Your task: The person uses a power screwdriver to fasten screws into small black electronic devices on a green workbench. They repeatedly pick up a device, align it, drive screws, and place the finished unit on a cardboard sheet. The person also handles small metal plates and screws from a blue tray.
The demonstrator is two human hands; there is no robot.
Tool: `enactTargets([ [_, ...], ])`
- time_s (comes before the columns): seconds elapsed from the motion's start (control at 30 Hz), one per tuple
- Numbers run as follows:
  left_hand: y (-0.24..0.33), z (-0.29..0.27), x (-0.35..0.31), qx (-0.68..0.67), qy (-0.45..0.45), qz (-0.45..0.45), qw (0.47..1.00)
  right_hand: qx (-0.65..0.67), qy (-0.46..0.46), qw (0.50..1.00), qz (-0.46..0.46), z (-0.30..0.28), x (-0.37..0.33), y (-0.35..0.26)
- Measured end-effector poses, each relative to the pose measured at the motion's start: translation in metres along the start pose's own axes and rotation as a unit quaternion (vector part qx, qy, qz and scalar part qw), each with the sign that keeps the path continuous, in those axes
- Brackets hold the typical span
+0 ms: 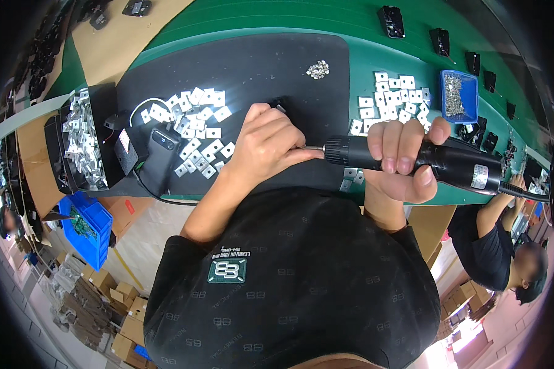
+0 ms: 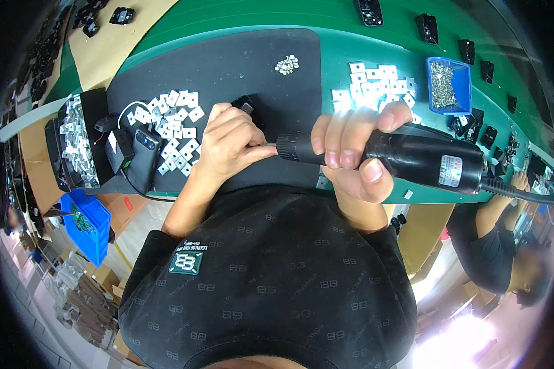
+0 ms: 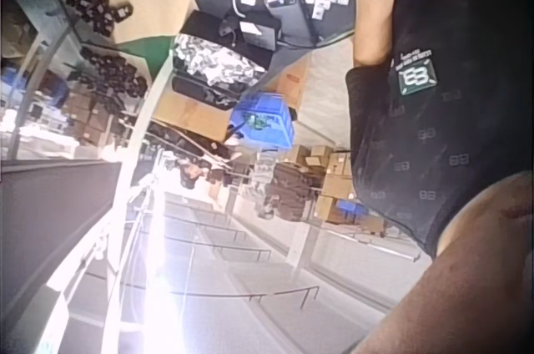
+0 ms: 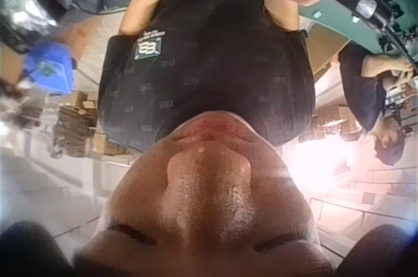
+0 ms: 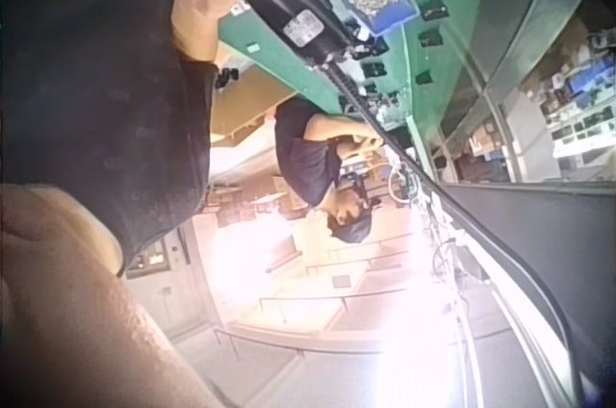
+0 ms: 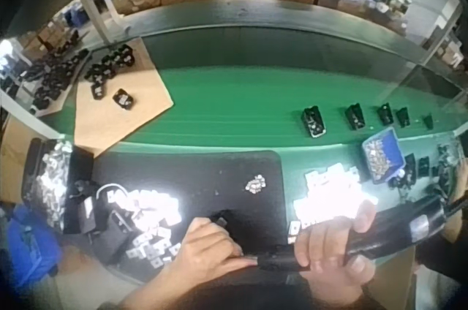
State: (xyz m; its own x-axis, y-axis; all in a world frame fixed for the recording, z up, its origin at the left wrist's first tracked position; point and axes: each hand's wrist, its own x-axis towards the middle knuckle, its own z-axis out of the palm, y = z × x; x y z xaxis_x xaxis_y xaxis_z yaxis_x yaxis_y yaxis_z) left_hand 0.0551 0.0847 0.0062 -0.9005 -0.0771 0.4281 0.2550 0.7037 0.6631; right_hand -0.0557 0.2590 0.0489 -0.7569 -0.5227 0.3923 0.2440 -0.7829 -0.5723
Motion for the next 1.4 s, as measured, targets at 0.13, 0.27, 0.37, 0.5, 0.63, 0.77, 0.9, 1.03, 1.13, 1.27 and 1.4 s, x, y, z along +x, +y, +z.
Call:
enactTargets([
  [0.13,-0.002,0.002,-0.001,0.011,0.028,0.02,0.999,0.016,-0.015,1.0,-0.003,-0.002,0.001,-0.002],
  [0.27,-0.001,0.002,-0.002,0.023,0.046,0.038,0.998,0.025,-0.021,0.999,0.0,-0.003,0.002,-0.003],
  [0.37,-0.002,0.003,-0.004,0.015,0.067,0.047,0.997,0.036,-0.019,0.999,-0.003,-0.004,0.002,-0.001],
  [0.5,-0.001,0.002,-0.003,0.011,0.077,0.057,0.995,0.042,-0.022,0.999,-0.002,-0.003,0.004,-0.002],
  [0.63,-0.001,0.002,-0.003,0.016,0.07,0.052,0.996,0.039,-0.027,0.999,0.0,-0.003,0.004,-0.004],
  [0.77,-0.002,0.003,-0.003,0.019,0.068,0.053,0.996,0.041,-0.023,0.999,0.0,-0.003,0.003,-0.002],
  [0.9,-0.002,0.001,-0.002,0.026,0.065,0.063,0.996,0.04,-0.022,0.999,0.002,-0.003,0.003,-0.001],
  [1.03,-0.003,0.0,-0.004,0.035,0.047,0.056,0.997,0.034,-0.02,0.999,0.006,-0.003,0.004,0.0],
  [1.13,-0.002,-0.005,-0.006,0.055,0.041,0.018,0.997,0.011,-0.008,1.0,0.007,-0.003,0.004,0.002],
  [1.27,-0.007,-0.024,-0.015,0.108,-0.021,-0.083,0.991,-0.033,0.039,0.999,0.0,-0.001,0.0,0.008],
  [1.4,-0.019,-0.012,-0.025,0.131,-0.047,-0.143,0.98,-0.087,0.039,0.995,-0.004,-0.001,0.004,0.023],
])
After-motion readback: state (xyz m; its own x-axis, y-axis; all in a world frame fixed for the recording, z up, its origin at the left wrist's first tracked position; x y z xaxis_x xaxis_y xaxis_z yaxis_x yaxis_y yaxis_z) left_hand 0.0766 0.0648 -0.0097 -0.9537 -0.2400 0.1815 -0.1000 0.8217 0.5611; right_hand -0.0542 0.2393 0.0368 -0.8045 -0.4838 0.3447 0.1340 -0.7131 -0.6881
